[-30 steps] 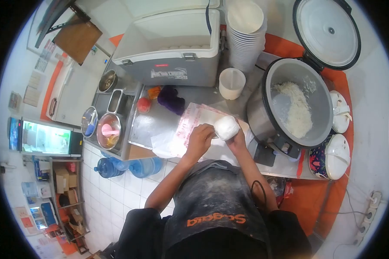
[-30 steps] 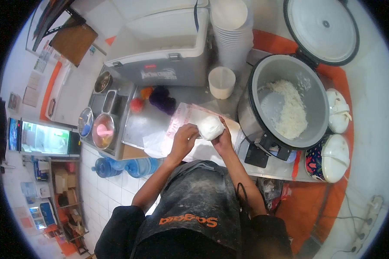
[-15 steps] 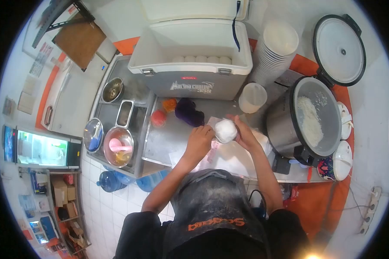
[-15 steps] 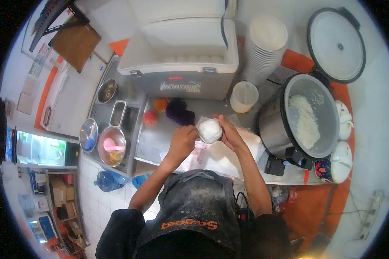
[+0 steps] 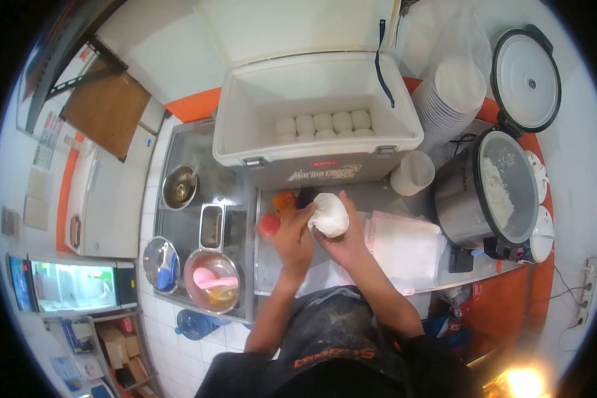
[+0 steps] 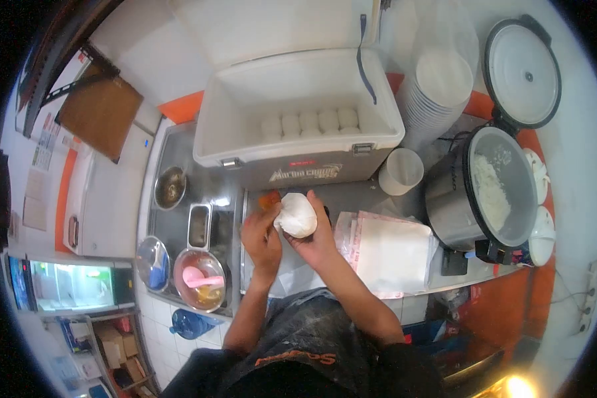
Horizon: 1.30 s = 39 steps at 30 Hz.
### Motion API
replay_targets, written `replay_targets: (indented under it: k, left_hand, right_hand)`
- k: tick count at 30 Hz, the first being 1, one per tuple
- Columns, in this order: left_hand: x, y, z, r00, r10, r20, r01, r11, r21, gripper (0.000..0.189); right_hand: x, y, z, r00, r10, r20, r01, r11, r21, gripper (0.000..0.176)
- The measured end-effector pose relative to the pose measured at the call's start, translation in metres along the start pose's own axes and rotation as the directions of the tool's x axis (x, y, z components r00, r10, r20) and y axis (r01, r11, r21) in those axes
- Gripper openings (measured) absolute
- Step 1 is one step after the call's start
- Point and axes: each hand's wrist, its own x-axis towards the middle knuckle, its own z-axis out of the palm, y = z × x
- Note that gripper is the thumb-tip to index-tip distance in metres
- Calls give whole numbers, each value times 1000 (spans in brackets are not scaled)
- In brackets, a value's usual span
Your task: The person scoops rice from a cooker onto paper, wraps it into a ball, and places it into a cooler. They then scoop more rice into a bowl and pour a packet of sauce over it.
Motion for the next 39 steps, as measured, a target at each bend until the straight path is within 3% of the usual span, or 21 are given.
replay_targets:
  k: [2,4,5,6,8,9,11,12,14,15,16,18,19,21,22,24,25,28,30,36,39]
  left_hand:
    - [9,3,11,991,45,-126,-26,989,149,49]
    - [19,2,11,995,76,-61,-63,979,196,57]
    - [26,11,16,996,-78,-42,73,990,-122,59]
    - [35,18,17,975,-219,25,209,883,-420,62]
    - [70,28,12,976,-211,51,206,833,-514,64]
    - [89,32,12,975,-209,73,210,769,-604,69]
    - [134,24,5,960,-274,58,277,894,-351,74]
    - [167,23,0,925,-360,122,376,818,-436,61]
    - [238,16,-9,851,-400,340,525,642,-559,47]
    - [268,-12,-3,837,-324,440,540,612,-577,56]
    - [296,-41,0,839,-320,439,536,621,-572,56]
    - [344,-101,8,679,-422,601,629,757,-180,65]
    - [360,-131,12,678,-424,601,627,760,-171,65]
    - [376,-193,22,499,-620,606,487,779,396,75]
    - [373,-224,27,498,-622,604,484,777,402,75]
    - [362,-281,43,471,-742,476,477,669,570,85]
    - [354,-295,52,473,-742,475,475,669,572,85]
    - [328,-369,75,542,-782,308,424,571,703,95]
    - [315,-462,84,618,-678,397,153,599,786,98]
    - [317,-394,90,655,-666,356,244,632,735,75]
    - [309,-380,86,665,-681,308,201,560,804,64]
  right_hand:
    - [9,3,22,999,-37,-9,38,998,56,44]
    - [24,1,34,971,-235,48,234,972,15,46]
    - [25,-2,48,970,-238,48,237,971,20,46]
    - [23,-5,63,939,-343,39,345,934,-93,49]
    - [25,-12,94,894,-446,40,445,874,-195,53]
    - [29,-15,107,801,-581,146,596,747,-293,56]
    - [45,-26,121,604,-665,439,795,467,-387,65]
    - [60,-36,127,608,-665,434,793,474,-384,65]
    - [89,-55,138,405,-699,589,893,162,-421,75]
    - [73,-62,150,474,-702,531,880,381,-282,80]
    - [76,-71,143,469,-706,531,883,382,-272,80]
    - [86,-97,118,450,-723,524,893,352,-281,86]
    - [88,-102,101,450,-726,520,893,357,-275,86]
    - [83,-101,63,467,-709,529,878,444,-180,80]
    - [79,-98,47,467,-710,527,877,447,-175,80]
    - [68,-91,15,609,-661,439,793,511,-332,79]
    - [63,-90,-3,608,-662,438,794,511,-329,79]
    - [52,-84,-45,717,-597,361,692,542,-477,78]
    - [46,-85,-65,796,-553,245,582,590,-560,77]
    - [47,-92,-94,852,-492,179,502,668,-550,78]
    - [56,-97,-98,884,-433,175,448,680,-580,78]
